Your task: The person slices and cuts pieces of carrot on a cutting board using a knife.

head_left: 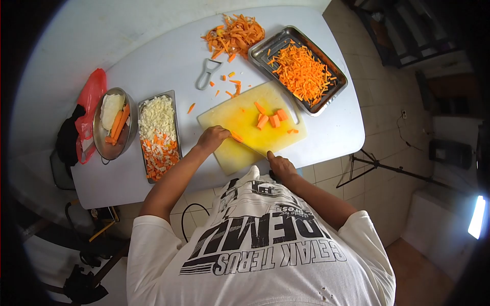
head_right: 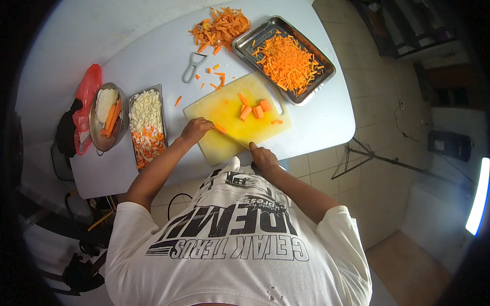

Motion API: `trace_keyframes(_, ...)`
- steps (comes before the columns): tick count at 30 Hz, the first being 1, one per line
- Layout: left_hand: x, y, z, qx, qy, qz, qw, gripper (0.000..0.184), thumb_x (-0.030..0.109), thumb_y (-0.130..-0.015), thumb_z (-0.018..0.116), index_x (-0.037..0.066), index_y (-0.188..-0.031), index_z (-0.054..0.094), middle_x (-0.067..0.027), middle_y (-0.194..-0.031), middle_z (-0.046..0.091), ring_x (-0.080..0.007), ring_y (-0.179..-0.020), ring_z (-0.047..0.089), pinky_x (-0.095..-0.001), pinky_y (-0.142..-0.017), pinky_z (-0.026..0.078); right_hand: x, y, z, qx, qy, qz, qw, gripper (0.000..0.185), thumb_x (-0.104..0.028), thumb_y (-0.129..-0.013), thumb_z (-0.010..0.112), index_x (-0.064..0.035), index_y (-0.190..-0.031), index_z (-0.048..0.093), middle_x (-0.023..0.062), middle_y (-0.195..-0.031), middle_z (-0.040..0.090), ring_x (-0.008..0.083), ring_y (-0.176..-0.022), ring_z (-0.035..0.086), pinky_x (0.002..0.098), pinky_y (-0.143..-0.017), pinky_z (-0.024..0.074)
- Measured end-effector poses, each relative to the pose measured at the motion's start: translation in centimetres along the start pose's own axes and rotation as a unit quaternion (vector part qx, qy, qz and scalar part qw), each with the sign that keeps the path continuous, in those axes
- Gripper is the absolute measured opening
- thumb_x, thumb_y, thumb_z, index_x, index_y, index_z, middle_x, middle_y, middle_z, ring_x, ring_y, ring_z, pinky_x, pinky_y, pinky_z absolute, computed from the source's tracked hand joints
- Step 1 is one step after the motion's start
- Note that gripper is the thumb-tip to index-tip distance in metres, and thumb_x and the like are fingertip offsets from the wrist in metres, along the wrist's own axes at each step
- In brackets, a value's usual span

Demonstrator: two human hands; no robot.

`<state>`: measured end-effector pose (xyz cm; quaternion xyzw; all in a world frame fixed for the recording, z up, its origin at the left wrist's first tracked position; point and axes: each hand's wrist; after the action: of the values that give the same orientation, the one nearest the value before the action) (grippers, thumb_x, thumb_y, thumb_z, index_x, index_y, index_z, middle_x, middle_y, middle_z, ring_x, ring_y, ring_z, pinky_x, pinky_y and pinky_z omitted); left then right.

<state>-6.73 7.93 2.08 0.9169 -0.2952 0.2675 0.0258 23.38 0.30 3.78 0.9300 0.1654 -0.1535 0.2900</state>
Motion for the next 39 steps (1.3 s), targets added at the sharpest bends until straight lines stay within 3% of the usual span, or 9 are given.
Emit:
trace_keyframes(5,0.0,-1.9,-0.7,-0.094,-0.021,-0.056,0.994,0.008,0.013,-0.08,0.066,0.007,-0.082,0.07,-0.0099,-0.078,0.068,-0.0285,-0.076,0.066,-0.0384,-0.069,0.054,2.3,-1.4,-3.5,-0.055,-0.116,-0.083,0.988,0.027,-0.012,-0.087,0.06,-0.004,-0.109,0.048,0.0243,-0.089,0.065,0.042,-0.084,0.066,0.0491,-0.072,0.0533)
trace_keyframes(7,0.1,-2.8,-1.5,-0.126,0.015,-0.057,0.99,0.009,0.015,-0.081,0.066,0.007,-0.083,0.07,-0.0107,-0.077,0.068,-0.0296,-0.077,0.066,-0.0397,-0.07,0.053,3.0,-1.7,-2.7,-0.023,-0.133,-0.113,0.984,0.028,-0.019,-0.089,0.061,-0.0035,-0.109,0.049,0.0248,-0.088,0.065,0.0439,-0.083,0.064,0.0516,-0.074,0.0514)
trace_keyframes(11,2.3,-0.9,-2.0,-0.054,0.011,-0.123,0.991,0.008,0.012,-0.081,0.067,0.006,-0.085,0.07,-0.0115,-0.079,0.068,-0.0306,-0.079,0.066,-0.0411,-0.071,0.052,2.4,-1.9,-5.8,-0.046,-0.018,-0.057,0.997,0.026,-0.03,-0.092,0.057,-0.0134,-0.111,0.055,0.0203,-0.082,0.066,0.0409,-0.079,0.066,0.0521,-0.071,0.0516)
trace_keyframes(14,5.5,2.2,-2.1,0.047,0.053,-0.165,0.984,0.008,0.01,-0.081,0.068,0.004,-0.086,0.069,-0.0128,-0.081,0.068,-0.0317,-0.08,0.065,-0.0411,-0.07,0.052,3.5,-4.0,-8.6,0.046,0.091,-0.104,0.989,0.019,-0.032,-0.093,0.053,-0.0217,-0.108,0.061,0.0094,-0.084,0.068,0.0295,-0.081,0.068,0.048,-0.067,0.0499)
trace_keyframes(17,9.0,3.5,-1.3,0.113,0.078,-0.212,0.968,0.008,0.009,-0.081,0.067,0.003,-0.086,0.068,-0.0142,-0.083,0.068,-0.0328,-0.079,0.065,-0.0413,-0.07,0.052,1.9,-7.2,-12.1,0.127,0.222,-0.144,0.956,0.014,-0.018,-0.082,0.065,-0.0186,-0.095,0.066,0.0016,-0.085,0.068,0.0223,-0.087,0.066,0.0546,-0.087,0.0408)
trace_keyframes(20,10.4,4.6,0.5,0.159,0.103,-0.246,0.951,0.01,0.008,-0.082,0.065,0.002,-0.089,0.068,-0.0154,-0.084,0.067,-0.0343,-0.077,0.064,-0.0421,-0.07,0.052,-1.3,-11.0,-14.6,0.064,0.295,-0.154,0.941,0.017,-0.016,-0.082,0.065,-0.0183,-0.099,0.066,0.0009,-0.087,0.068,0.0209,-0.102,0.06,0.0556,-0.103,0.0294)
trace_keyframes(26,10.9,4.7,1.5,0.169,0.069,-0.287,0.941,0.018,0.006,-0.082,0.066,0.004,-0.099,0.07,-0.0128,-0.075,0.063,-0.0305,-0.067,0.063,-0.0396,-0.062,0.051,-3.1,-17.6,-11.6,0.123,0.263,-0.177,0.94,0.028,-0.013,-0.085,0.065,-0.0207,-0.111,0.062,0.0016,-0.086,0.067,0.0241,-0.104,0.058,0.0554,-0.111,0.0208)
trace_keyframes(35,10.3,4.8,2.5,0.115,0.089,-0.326,0.934,0.027,0.007,-0.083,0.059,0.006,-0.109,0.067,-0.0132,-0.08,0.061,-0.033,-0.07,0.062,-0.0422,-0.064,0.052,-5.0,-18.6,-10.1,0.09,0.303,-0.171,0.933,0.024,-0.019,-0.082,0.068,-0.0202,-0.106,0.062,0.0013,-0.088,0.068,0.0223,-0.109,0.054,0.0479,-0.109,0.0201)
trace_keyframes(39,10.0,4.2,2.2,0.105,0.071,-0.322,0.938,0.022,0.011,-0.084,0.063,0.007,-0.105,0.068,-0.0127,-0.083,0.064,-0.032,-0.072,0.064,-0.041,-0.066,0.052,-4.8,-19.0,-9.7,0.086,0.312,-0.175,0.93,0.023,-0.021,-0.082,0.068,-0.0194,-0.104,0.062,0.0019,-0.089,0.067,0.0214,-0.11,0.053,0.0467,-0.107,0.0195)
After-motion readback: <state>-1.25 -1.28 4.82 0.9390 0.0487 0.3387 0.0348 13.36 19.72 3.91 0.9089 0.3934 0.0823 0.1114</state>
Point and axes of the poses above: each hand's wrist, its own y-axis away from the middle knuckle, its own z-axis out of the palm, x = y × z
